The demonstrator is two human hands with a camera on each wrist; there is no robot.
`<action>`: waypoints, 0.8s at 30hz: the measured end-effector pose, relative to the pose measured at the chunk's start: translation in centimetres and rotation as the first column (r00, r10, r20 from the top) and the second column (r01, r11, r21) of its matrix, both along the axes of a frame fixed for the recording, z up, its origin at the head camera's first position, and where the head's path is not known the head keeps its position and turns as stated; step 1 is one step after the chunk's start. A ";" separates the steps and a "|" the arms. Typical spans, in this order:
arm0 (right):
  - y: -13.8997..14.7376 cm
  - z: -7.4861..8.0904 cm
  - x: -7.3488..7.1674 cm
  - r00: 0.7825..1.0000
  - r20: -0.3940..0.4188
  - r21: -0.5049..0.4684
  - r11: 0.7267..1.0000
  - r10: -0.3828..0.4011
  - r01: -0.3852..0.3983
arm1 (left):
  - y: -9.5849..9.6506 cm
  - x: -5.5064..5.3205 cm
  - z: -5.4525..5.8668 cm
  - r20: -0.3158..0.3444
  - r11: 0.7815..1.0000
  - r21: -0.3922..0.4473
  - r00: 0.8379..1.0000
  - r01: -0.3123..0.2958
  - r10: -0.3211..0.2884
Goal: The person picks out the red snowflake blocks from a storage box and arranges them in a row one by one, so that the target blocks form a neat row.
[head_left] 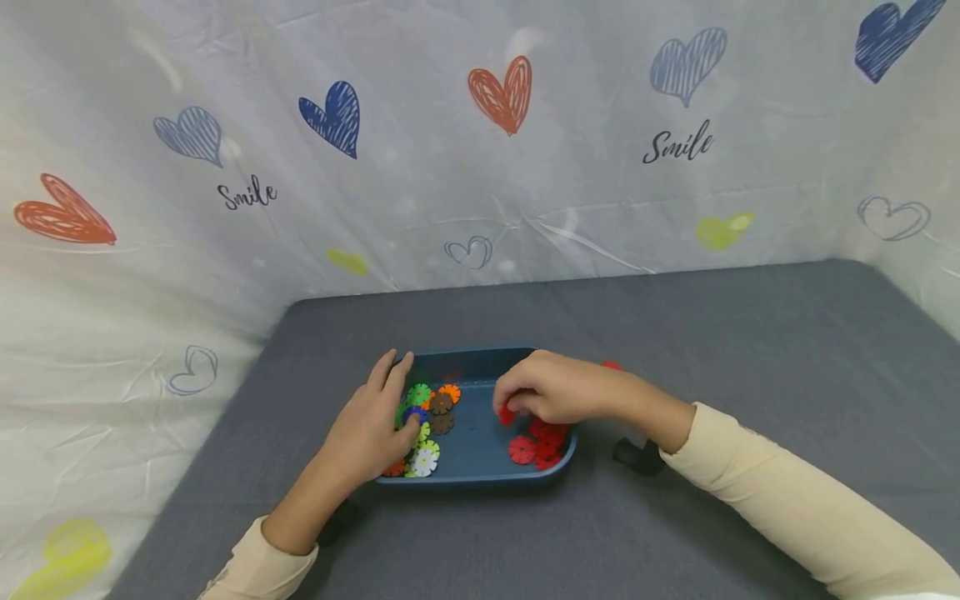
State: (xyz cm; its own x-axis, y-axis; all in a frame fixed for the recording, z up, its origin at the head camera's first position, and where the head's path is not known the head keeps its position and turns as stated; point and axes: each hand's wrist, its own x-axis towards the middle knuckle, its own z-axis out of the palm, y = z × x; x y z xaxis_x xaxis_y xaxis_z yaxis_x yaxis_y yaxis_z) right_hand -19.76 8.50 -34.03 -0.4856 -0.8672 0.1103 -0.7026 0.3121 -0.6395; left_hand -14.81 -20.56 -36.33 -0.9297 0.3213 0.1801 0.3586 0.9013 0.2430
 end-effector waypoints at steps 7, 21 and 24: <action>0.8 0.6 -0.1 0.985 0.109 -0.086 0.986 -0.134 0.144 | 0.0 0.0 0.0 0.001 1.000 0.006 1.000 0.001 -0.001; 3.8 1.7 -0.7 0.853 0.382 -0.145 0.889 -0.355 0.435 | -0.1 -0.1 -0.2 -0.008 1.000 0.008 1.000 0.005 -0.005; 4.3 1.7 -0.6 0.840 0.393 -0.138 0.880 -0.373 0.455 | -0.1 0.0 -0.2 -0.003 1.000 0.010 1.000 0.006 -0.006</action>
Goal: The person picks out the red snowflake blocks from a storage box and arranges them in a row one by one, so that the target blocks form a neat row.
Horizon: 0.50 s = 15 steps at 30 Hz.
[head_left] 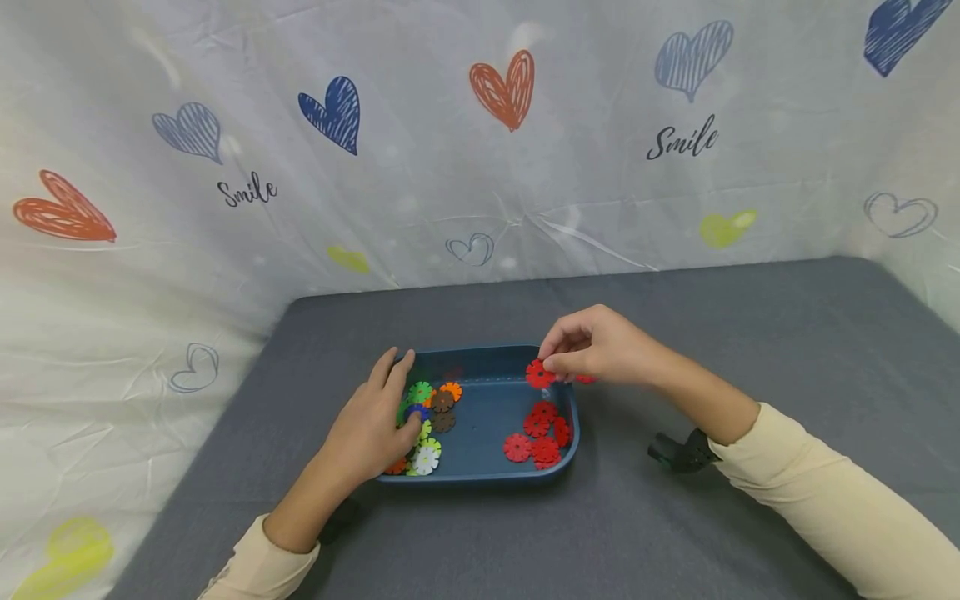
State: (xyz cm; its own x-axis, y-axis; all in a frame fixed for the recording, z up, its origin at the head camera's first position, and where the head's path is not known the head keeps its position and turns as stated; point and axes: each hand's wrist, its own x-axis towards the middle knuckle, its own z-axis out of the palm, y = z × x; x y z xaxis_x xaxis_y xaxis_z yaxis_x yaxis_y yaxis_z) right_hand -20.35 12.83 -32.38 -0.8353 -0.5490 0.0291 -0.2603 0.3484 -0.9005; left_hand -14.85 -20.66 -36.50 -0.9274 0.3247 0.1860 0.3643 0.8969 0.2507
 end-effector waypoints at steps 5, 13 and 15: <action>0.9 0.0 0.0 0.998 0.044 0.000 0.999 -0.041 0.041 | 0.0 0.0 0.0 0.001 1.000 0.001 1.000 0.000 0.000; 2.5 -0.1 0.1 0.993 0.076 0.004 0.996 -0.091 0.091 | 0.0 0.1 0.0 0.000 1.000 -0.003 1.000 0.000 0.000; 2.8 -0.2 0.1 0.992 0.075 0.007 0.995 -0.100 0.100 | 0.0 0.0 0.0 -0.004 1.000 -0.003 1.000 0.000 0.000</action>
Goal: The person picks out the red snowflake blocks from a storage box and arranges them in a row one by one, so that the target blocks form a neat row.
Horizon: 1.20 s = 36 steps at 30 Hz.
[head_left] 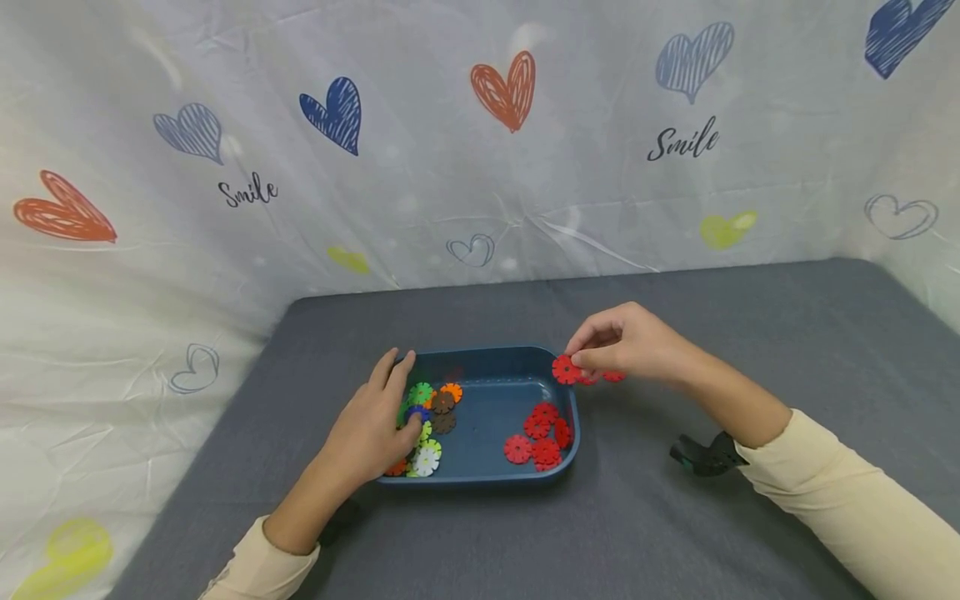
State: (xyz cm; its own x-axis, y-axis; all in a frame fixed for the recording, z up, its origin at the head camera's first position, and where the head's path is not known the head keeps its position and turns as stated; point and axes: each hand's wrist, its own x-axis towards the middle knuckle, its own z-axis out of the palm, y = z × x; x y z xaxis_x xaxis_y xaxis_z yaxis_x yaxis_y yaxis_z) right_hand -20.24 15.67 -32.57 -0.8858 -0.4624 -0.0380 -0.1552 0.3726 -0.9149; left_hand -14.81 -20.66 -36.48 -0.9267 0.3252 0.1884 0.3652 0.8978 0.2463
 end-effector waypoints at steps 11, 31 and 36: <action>2.4 -0.7 0.1 0.999 0.032 -0.008 1.000 -0.019 0.020 | 0.0 0.0 0.2 -0.010 1.000 -0.001 1.000 0.005 -0.005; 7.1 -2.7 -1.5 0.993 -0.012 0.160 0.980 -0.114 0.115 | 0.1 0.1 0.0 -0.007 1.000 0.003 1.000 -0.001 0.001; 7.6 -3.4 -2.1 0.993 0.012 0.216 0.970 -0.119 0.113 | 0.0 0.0 0.0 -0.011 1.000 0.002 1.000 -0.006 0.006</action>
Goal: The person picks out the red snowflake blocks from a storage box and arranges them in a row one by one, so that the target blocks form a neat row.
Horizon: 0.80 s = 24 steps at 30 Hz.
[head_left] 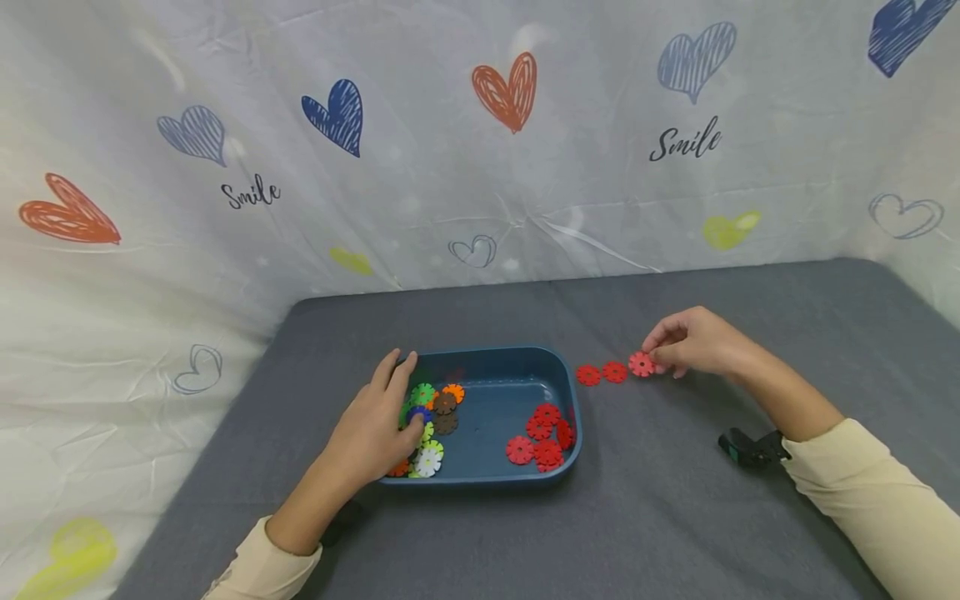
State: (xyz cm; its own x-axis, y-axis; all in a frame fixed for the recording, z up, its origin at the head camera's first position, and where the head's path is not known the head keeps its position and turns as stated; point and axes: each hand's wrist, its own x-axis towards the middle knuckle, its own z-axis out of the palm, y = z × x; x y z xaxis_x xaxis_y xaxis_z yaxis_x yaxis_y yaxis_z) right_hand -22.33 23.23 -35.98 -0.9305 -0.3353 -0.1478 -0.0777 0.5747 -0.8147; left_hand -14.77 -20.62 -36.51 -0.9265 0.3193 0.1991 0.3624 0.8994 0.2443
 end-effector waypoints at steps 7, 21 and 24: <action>0.3 -0.6 -0.4 1.000 0.011 0.047 0.999 0.001 -0.001 | 0.0 0.0 0.0 0.008 1.000 -0.001 1.000 -0.002 0.002; 0.0 -0.7 -0.3 0.999 0.045 0.018 1.000 0.010 -0.011 | 0.0 -0.1 -0.1 0.021 1.000 -0.002 1.000 -0.011 0.011; 0.0 -0.7 -0.3 0.999 0.046 0.016 1.000 0.006 -0.007 | 0.0 -0.1 0.0 0.016 1.000 -0.002 1.000 -0.009 0.009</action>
State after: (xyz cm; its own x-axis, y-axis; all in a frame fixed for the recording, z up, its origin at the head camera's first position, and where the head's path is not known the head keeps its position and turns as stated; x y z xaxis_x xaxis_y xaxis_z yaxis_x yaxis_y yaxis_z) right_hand -22.63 23.26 -36.67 -0.9205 -0.3384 -0.1953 -0.0444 0.5872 -0.8082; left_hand -14.83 -20.58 -36.49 -0.9325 0.3109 0.1837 0.3500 0.9033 0.2480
